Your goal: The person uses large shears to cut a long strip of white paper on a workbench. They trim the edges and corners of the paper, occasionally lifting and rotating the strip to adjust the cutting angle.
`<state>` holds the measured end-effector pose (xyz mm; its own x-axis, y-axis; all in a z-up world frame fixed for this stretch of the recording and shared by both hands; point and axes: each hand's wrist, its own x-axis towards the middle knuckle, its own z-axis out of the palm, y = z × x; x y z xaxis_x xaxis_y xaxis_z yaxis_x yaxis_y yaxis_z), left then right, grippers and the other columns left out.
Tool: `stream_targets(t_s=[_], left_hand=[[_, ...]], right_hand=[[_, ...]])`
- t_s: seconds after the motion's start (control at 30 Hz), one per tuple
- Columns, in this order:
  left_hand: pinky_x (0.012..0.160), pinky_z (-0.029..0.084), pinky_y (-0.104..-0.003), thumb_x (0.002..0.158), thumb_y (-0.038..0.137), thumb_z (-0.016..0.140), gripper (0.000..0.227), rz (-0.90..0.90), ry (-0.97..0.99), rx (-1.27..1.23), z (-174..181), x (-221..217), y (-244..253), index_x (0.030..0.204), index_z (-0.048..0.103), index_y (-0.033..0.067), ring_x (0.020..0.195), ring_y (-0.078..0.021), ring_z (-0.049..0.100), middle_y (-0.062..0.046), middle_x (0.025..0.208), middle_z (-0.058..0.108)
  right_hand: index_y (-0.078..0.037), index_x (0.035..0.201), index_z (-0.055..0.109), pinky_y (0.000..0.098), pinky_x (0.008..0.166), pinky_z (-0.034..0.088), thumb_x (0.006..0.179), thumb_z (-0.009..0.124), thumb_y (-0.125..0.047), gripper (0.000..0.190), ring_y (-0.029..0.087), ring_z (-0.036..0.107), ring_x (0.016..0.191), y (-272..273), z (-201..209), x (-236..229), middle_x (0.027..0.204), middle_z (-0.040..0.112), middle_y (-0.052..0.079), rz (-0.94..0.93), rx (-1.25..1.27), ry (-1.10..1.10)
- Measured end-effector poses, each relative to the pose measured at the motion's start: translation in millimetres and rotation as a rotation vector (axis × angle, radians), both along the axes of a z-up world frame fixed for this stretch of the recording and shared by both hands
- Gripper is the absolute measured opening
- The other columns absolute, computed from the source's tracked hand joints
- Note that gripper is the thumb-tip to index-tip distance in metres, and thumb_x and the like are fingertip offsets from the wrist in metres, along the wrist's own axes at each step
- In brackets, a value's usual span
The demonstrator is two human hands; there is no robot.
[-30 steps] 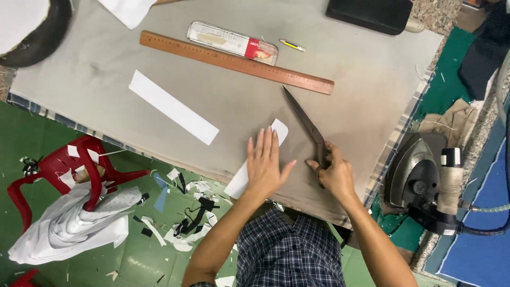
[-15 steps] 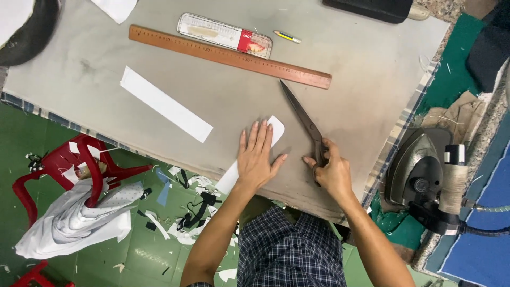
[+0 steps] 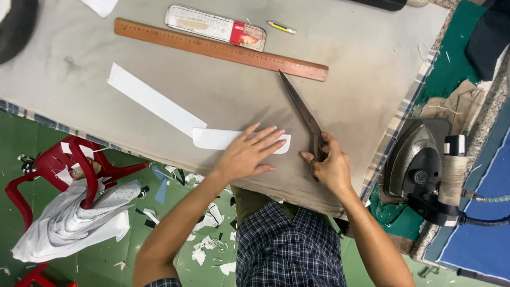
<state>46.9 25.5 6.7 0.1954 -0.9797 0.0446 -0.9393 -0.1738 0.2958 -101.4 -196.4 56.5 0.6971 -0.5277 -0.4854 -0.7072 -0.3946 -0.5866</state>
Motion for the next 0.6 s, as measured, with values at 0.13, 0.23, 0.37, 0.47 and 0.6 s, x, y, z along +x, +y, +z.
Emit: stream_targets(t_s=[0.13, 0.23, 0.37, 0.47, 0.6], left_hand=[[0.129, 0.014, -0.054, 0.099, 0.073, 0.032, 0.078, 0.167, 0.057, -0.073, -18, -38, -3, 0.158, 0.041, 0.0227, 0.155, -0.0216, 0.03, -0.002, 0.169, 0.033], [0.128, 0.014, -0.055, 0.1, 0.069, 0.036, 0.073, 0.217, 0.04, -0.097, -16, -40, -6, 0.156, 0.045, 0.0234, 0.155, -0.0242, 0.031, -0.003, 0.167, 0.036], [0.128, 0.015, -0.055, 0.099, 0.068, 0.039, 0.072, 0.231, 0.031, -0.089, -14, -41, -6, 0.156, 0.046, 0.0247, 0.155, -0.0238, 0.031, -0.002, 0.167, 0.037], [0.129, 0.014, -0.055, 0.1, 0.066, 0.038, 0.071, 0.23, 0.039, -0.084, -9, -39, -6, 0.156, 0.045, 0.0239, 0.155, -0.0239, 0.03, -0.002, 0.167, 0.037], [0.129, 0.013, -0.054, 0.101, 0.064, 0.039, 0.069, 0.229, 0.038, -0.069, -7, -40, -6, 0.156, 0.047, 0.0227, 0.156, -0.0237, 0.029, -0.002, 0.168, 0.036]], right_hand=[[-0.004, 0.144, 0.053, 0.0567, 0.086, 0.056, 0.081, 0.088, -0.036, 0.079, 0.047, 0.071, 0.105, 2, 1, -1, 0.101, 0.077, 0.024, 0.007, -0.015, -0.034], [-0.005, 0.143, 0.054, 0.0537, 0.087, 0.057, 0.081, 0.088, -0.038, 0.078, 0.044, 0.072, 0.105, 2, -2, -2, 0.1, 0.078, 0.02, 0.002, -0.013, -0.029], [-0.005, 0.144, 0.053, 0.055, 0.086, 0.057, 0.08, 0.089, -0.037, 0.08, 0.044, 0.072, 0.105, 3, -2, -1, 0.1, 0.078, 0.02, 0.001, -0.025, -0.034], [-0.003, 0.144, 0.054, 0.0546, 0.084, 0.057, 0.081, 0.089, -0.035, 0.079, 0.044, 0.073, 0.103, 4, 1, 0, 0.098, 0.078, 0.021, 0.009, -0.037, -0.05], [-0.002, 0.143, 0.054, 0.0533, 0.081, 0.057, 0.081, 0.089, -0.034, 0.078, 0.044, 0.073, 0.101, 4, 2, 0, 0.098, 0.078, 0.022, 0.013, -0.053, -0.063]])
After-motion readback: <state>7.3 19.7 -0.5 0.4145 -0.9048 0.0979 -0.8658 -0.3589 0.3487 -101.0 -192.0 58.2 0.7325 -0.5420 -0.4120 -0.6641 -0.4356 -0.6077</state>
